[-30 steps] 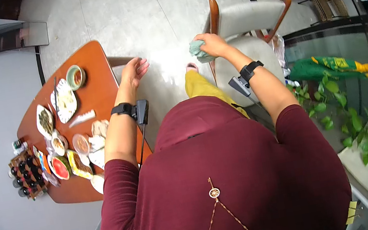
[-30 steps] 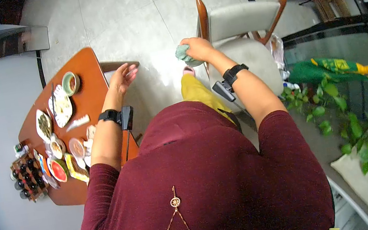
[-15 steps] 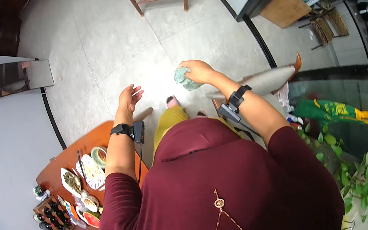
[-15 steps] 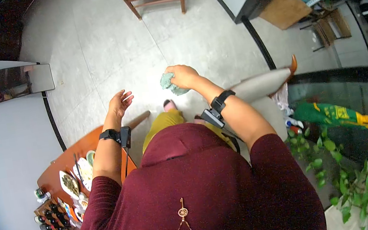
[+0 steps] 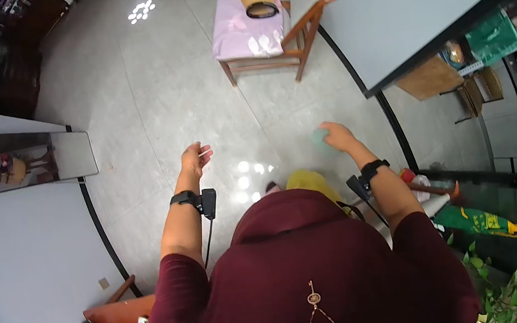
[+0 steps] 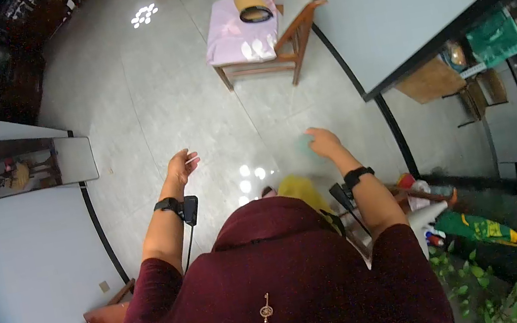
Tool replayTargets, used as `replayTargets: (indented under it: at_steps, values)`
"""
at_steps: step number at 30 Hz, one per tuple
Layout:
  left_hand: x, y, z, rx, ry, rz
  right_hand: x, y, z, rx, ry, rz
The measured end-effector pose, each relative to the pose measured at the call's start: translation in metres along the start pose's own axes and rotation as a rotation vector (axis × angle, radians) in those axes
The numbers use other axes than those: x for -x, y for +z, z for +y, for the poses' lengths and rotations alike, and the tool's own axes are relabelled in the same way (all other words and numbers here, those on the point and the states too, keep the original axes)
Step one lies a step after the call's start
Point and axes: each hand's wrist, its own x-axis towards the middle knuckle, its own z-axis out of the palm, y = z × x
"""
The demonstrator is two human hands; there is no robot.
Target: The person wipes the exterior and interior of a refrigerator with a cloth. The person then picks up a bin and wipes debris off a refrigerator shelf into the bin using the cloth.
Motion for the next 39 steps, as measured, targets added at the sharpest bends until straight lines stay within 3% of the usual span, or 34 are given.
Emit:
replayTargets:
  at_steps: [5,7,12,22,27,29,31,34,39]
  values:
    - [-0.058,0.0,0.076,0.047,0.006,-0.007,-0.085,-0.032,-0.024,0.073,0.115,-0.158]
    - [-0.082,-0.004,0.1,0.091,0.021,-0.005,-0.129,-0.033,-0.027,0.086,0.022,-0.056]
    - [-0.146,-0.037,0.166,0.189,0.024,0.077,-0.285,-0.043,-0.061,0.125,-0.092,-0.1]
    - [-0.234,-0.138,0.26,0.375,0.047,0.228,-0.497,-0.068,-0.241,0.11,-0.262,-0.347]
    - [-0.313,-0.2,0.3,0.434,-0.076,0.325,-0.601,-0.032,-0.278,0.156,-0.293,-0.297]
    - [-0.355,-0.229,0.337,0.468,-0.11,0.365,-0.651,-0.034,-0.305,0.169,-0.296,-0.237]
    - [-0.384,-0.258,0.373,0.465,-0.067,0.319,-0.672,-0.032,-0.325,0.185,-0.15,-0.277]
    - [-0.441,-0.287,0.461,0.341,0.033,0.248,-0.71,-0.03,-0.358,0.14,-0.141,-0.196]
    - [-0.519,-0.272,0.598,0.217,0.094,0.188,-0.778,-0.025,-0.393,0.055,-0.113,-0.128]
